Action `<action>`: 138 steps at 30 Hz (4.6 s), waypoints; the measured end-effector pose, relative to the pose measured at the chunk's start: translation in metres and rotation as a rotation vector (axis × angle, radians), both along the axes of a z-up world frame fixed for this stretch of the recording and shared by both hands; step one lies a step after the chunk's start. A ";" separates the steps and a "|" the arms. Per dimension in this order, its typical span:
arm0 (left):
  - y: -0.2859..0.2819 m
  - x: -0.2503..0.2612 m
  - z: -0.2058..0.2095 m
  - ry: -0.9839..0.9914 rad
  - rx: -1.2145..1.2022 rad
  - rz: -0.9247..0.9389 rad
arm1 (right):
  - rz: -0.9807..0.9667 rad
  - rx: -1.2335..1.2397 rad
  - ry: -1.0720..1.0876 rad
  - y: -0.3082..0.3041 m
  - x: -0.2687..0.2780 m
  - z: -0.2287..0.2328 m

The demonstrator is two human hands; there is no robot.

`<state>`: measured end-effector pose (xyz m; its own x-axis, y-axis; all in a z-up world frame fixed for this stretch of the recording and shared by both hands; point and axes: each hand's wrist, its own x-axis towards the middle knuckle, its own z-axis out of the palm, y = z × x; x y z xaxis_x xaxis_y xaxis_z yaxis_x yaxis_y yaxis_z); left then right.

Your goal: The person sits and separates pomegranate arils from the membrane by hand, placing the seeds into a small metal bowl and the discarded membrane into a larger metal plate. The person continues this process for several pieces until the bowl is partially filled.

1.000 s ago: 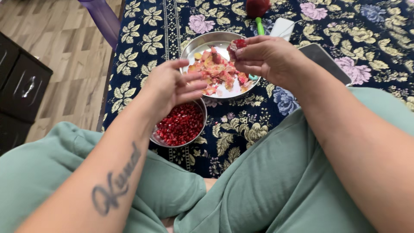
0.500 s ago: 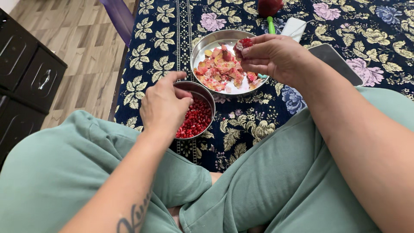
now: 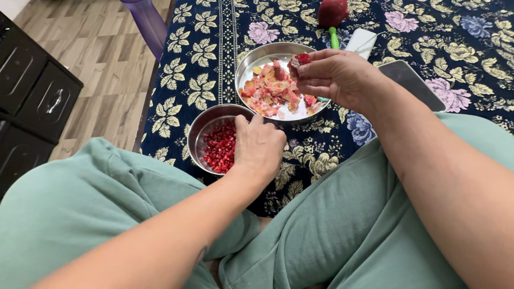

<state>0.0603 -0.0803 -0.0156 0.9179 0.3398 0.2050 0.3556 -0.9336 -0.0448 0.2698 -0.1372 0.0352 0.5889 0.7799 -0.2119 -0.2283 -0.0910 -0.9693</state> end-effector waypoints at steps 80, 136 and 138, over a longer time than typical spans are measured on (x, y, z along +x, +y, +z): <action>0.043 0.053 0.068 -0.035 -0.342 0.389 | -0.002 0.014 0.063 0.000 0.005 0.010; 0.093 -0.081 0.014 -0.635 -1.432 0.339 | 0.354 0.034 -0.027 0.042 -0.122 -0.034; 0.092 -0.080 0.014 -0.646 -1.428 0.375 | 0.362 0.044 -0.046 0.042 -0.121 -0.038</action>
